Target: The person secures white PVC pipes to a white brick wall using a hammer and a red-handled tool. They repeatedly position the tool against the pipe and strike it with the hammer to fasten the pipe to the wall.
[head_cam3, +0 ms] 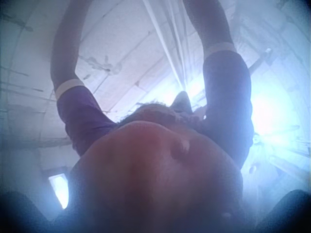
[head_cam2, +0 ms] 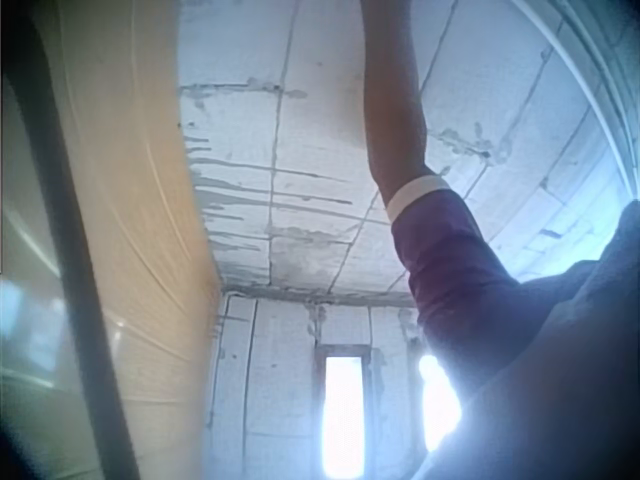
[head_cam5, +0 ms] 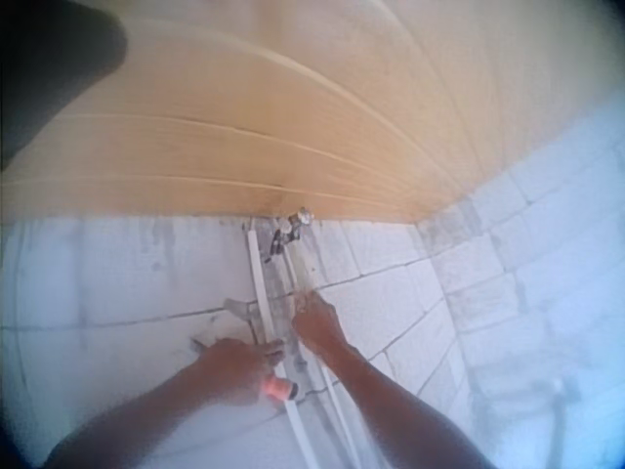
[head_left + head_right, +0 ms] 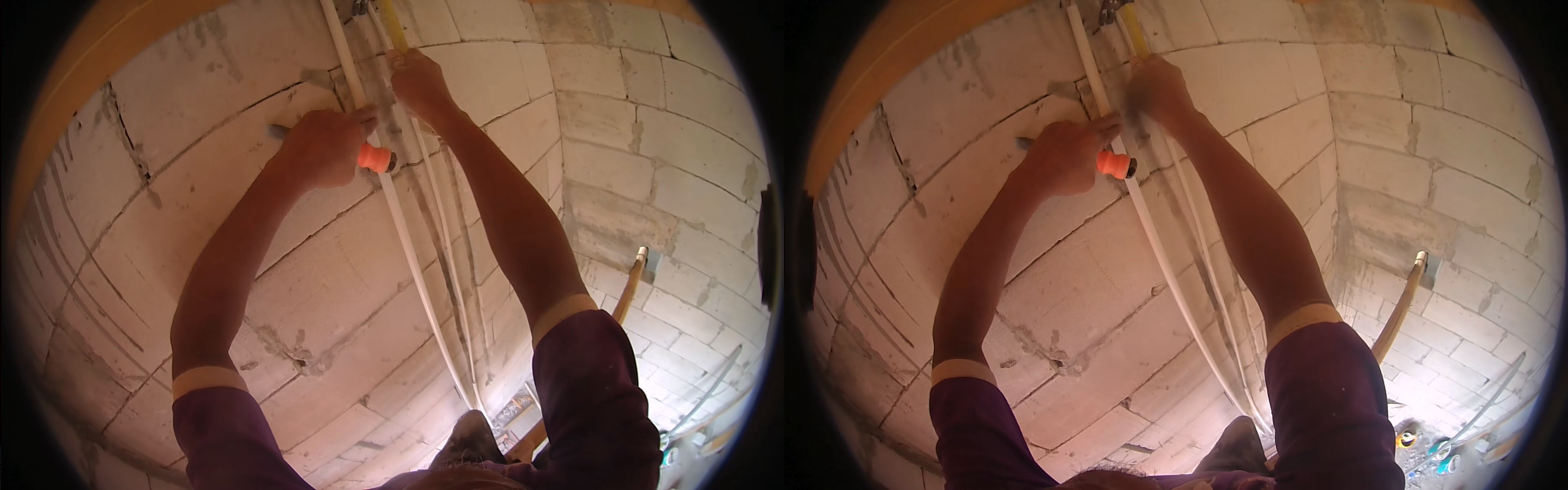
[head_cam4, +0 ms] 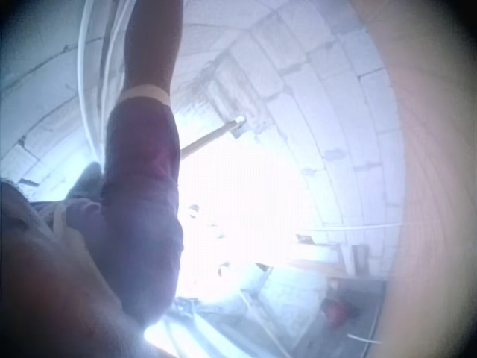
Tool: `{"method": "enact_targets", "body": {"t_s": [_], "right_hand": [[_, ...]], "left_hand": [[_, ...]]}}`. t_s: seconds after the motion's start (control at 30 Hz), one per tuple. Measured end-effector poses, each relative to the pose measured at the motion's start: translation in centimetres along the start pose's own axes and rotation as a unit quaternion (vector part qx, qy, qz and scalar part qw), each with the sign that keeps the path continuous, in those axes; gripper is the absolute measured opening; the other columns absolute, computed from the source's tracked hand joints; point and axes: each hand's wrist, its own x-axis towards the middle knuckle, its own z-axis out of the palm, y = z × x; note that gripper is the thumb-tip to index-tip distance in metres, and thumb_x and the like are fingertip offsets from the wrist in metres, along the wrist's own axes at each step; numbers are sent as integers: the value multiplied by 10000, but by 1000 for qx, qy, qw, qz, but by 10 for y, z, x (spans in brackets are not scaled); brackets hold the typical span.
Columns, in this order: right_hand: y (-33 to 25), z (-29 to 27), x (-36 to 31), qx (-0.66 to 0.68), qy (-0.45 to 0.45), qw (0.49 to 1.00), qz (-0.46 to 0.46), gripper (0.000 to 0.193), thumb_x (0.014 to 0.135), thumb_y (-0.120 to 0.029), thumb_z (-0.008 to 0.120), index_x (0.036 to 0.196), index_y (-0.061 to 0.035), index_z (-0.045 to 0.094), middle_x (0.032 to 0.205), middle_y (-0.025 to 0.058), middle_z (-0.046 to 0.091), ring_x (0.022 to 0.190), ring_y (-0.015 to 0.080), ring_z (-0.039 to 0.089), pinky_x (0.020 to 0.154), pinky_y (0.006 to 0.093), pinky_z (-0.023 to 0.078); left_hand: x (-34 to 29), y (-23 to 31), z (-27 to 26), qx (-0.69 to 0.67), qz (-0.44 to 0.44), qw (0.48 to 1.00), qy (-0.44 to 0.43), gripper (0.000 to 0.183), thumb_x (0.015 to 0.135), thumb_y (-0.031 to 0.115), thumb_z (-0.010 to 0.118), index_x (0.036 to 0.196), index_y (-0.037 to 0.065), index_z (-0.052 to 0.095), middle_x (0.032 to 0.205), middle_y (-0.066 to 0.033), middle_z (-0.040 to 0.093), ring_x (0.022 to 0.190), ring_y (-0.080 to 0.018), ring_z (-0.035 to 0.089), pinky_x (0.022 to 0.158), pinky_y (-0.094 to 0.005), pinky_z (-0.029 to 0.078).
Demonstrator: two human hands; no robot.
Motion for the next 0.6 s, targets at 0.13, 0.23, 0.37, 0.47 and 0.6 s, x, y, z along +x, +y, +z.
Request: {"method": "enact_targets", "body": {"t_s": [0.13, 0.23, 0.37, 0.47, 0.6], "right_hand": [[-25, -10, -9, 52, 3, 997, 60, 430, 1055, -319, 457, 1059, 91, 586, 892, 309, 684, 859, 459, 684, 771, 496, 540], [-40, -15, -1, 50, 59, 996, 34, 428, 1057, -322, 454, 1062, 86, 582, 889, 308, 684, 857, 463, 682, 765, 494, 536], [-47, 1, -3, 107, 98, 987, 66, 411, 1049, -309, 466, 1039, 86, 579, 871, 314, 677, 838, 467, 680, 746, 504, 535], [-12, 17, -1, -16, 66, 996, -58, 450, 1071, -358, 444, 1042, 67, 589, 913, 316, 666, 876, 473, 664, 749, 508, 511], [-51, -9, -4, 49, 36, 998, 26, 417, 1066, -322, 444, 1056, 67, 594, 923, 319, 672, 895, 489, 658, 773, 522, 512]], "left_hand": [[-2, -4, -4, 25, -16, 999, -37, 623, 690, -41, 670, 1308, 24, 630, 1373, 41, 581, 856, -269, 701, 782, -389, 581], [-3, 1, -7, 4, -20, 999, -33, 626, 692, -33, 680, 1313, 22, 624, 1365, 28, 590, 851, -270, 700, 782, -390, 583], [-4, 4, -7, 28, -10, 999, -21, 636, 685, -25, 688, 1316, 16, 621, 1365, 12, 594, 836, -274, 700, 777, -395, 585], [1, 3, -3, 26, -9, 999, -29, 644, 683, -19, 688, 1323, 15, 621, 1383, 7, 589, 821, -269, 700, 763, -395, 583], [-3, -6, -3, 27, 0, 999, -40, 638, 687, -12, 679, 1323, 13, 629, 1412, 3, 580, 802, -260, 698, 732, -384, 572]]}}
